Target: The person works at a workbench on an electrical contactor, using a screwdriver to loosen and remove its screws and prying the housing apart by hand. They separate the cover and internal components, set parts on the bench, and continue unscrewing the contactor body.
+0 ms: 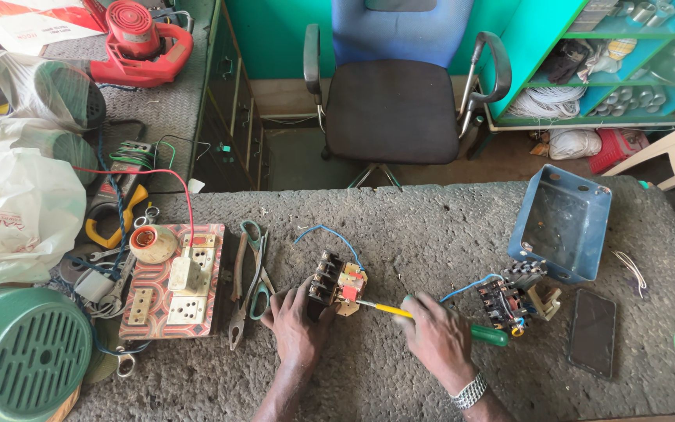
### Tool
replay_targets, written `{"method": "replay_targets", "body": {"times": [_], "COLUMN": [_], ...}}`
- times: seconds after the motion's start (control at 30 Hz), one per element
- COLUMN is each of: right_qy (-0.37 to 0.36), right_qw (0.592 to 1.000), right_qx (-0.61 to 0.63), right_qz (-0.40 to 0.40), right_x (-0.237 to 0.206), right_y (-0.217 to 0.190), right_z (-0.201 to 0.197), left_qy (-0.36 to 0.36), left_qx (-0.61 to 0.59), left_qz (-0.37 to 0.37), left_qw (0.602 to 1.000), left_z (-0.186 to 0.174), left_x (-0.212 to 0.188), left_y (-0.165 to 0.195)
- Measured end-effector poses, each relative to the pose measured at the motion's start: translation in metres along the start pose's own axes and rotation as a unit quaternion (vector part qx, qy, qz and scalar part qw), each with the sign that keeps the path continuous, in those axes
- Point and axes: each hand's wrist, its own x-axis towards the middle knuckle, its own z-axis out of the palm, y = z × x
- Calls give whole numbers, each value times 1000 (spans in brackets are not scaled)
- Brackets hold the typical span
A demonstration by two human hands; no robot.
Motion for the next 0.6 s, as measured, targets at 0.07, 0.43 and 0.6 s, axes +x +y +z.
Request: {"method": "replay_targets", "body": {"times": [0.07,0.43,0.6], "right_qy": [7,72,54], "right_qw": [1000,997,995], "right_qx": [-4,25,24], "right_qz": [-27,-20,-77], "right_x": [1,7,11], "right_y": [-1,-20,-20], "right_z": [2,-3,1], "left_qy": [4,12,4], "left_qx": [-3,-4,-1], "left_qz": [4,0,-5], "left_qw": [1000,1000,1000], "left_z": [0,0,1], "left_x": [0,1,2], "left_y": [0,3,1]}}
